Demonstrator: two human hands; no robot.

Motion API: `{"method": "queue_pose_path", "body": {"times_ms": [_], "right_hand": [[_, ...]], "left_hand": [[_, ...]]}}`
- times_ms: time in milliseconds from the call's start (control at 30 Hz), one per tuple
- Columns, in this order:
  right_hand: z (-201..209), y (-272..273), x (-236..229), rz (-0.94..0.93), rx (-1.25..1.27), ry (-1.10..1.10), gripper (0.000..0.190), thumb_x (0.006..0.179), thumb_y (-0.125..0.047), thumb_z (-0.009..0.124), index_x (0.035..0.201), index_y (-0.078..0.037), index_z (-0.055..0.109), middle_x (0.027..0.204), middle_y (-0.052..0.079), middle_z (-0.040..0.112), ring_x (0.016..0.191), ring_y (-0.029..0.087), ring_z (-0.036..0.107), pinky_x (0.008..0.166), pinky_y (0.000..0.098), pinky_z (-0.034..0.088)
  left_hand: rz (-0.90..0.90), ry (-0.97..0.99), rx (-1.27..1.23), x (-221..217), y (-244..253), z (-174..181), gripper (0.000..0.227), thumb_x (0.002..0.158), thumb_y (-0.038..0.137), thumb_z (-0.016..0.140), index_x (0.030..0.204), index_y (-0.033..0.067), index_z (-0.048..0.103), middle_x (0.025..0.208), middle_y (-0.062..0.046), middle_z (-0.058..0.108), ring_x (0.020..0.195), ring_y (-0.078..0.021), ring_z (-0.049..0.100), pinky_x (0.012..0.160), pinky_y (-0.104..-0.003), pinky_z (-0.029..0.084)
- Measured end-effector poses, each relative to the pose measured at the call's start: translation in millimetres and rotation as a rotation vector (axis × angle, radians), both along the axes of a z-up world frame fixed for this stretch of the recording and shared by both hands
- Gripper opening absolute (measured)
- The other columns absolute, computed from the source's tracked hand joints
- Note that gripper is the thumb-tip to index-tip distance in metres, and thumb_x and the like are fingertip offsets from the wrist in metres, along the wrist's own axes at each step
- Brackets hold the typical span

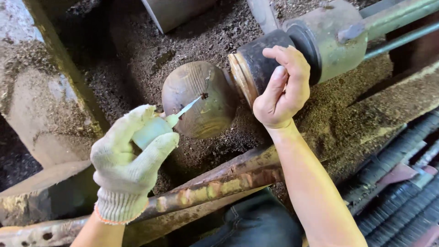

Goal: Apply dark wood stain or finish to a turned wooden object on a lathe using a bottle and nozzle.

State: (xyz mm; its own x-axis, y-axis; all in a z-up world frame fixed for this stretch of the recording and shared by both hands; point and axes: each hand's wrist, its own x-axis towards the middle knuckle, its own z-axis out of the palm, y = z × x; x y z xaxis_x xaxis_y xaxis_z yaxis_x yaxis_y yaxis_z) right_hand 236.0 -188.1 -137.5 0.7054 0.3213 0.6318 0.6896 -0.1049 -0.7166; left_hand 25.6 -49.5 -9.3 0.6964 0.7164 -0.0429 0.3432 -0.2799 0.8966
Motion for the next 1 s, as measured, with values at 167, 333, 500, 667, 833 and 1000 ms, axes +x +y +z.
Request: {"method": "queue_pose_path", "body": {"times_ms": [167,333,500,667,833,1000], "right_hand": [[-3.4,1.0,0.6,-0.006,0.009,-0.029,0.020,0.113,-0.004,0.048,0.129,0.000,0.058,0.116,0.010,0.072,0.114,0.028,0.064,0.113,0.0390,0.048],[-4.4,1.2,1.6,-0.005,0.019,-0.041,0.019,0.112,-0.003,0.049,0.128,-0.002,0.058,0.113,0.010,0.072,0.112,0.028,0.064,0.112,0.0387,0.049],[-4.6,-0.1,1.7,-0.001,-0.005,-0.059,0.021,0.112,-0.002,0.049,0.131,-0.001,0.057,0.110,0.009,0.073,0.109,0.027,0.063,0.111,0.0375,0.048],[-5.4,-0.2,1.3,0.002,-0.003,-0.052,0.021,0.112,-0.002,0.048,0.131,-0.001,0.057,0.109,0.010,0.073,0.107,0.025,0.063,0.108,0.0359,0.048],[-6.3,0.0,0.7,0.010,0.005,-0.027,0.021,0.114,-0.003,0.048,0.133,0.000,0.055,0.111,0.012,0.072,0.107,0.024,0.064,0.105,0.0339,0.049],[-5.4,0.2,0.9,0.010,0.017,-0.020,0.021,0.114,-0.003,0.049,0.134,-0.001,0.056,0.113,0.013,0.071,0.103,0.023,0.066,0.100,0.0319,0.051]], "left_hand": [[-0.051,0.108,0.117,6.9,-2.2,11.5,0.045,0.085,0.012,0.084,0.123,-0.0049,0.067,0.107,-0.012,0.076,0.097,-0.0161,0.075,0.088,-0.028,0.061],[-0.067,0.159,0.223,18.7,-0.6,15.4,0.042,0.085,0.012,0.084,0.122,-0.0033,0.069,0.099,-0.010,0.077,0.088,-0.0131,0.073,0.082,-0.027,0.060],[-0.110,0.096,0.279,29.0,0.6,18.3,0.040,0.085,0.011,0.080,0.118,-0.0059,0.066,0.100,-0.013,0.075,0.089,-0.0155,0.073,0.081,-0.028,0.059],[-0.216,0.066,0.344,13.6,-5.3,7.1,0.031,0.092,0.013,0.080,0.117,-0.0025,0.070,0.089,-0.011,0.077,0.070,-0.0139,0.075,0.056,-0.022,0.057],[-0.256,0.062,0.362,15.6,-18.7,14.6,0.037,0.088,0.017,0.084,0.115,-0.0025,0.068,0.086,-0.011,0.076,0.070,-0.0148,0.076,0.061,-0.026,0.059],[-0.219,0.174,0.389,16.5,-20.6,20.0,0.043,0.083,0.017,0.087,0.116,-0.0039,0.068,0.090,-0.014,0.075,0.075,-0.0194,0.075,0.071,-0.030,0.059]]}}
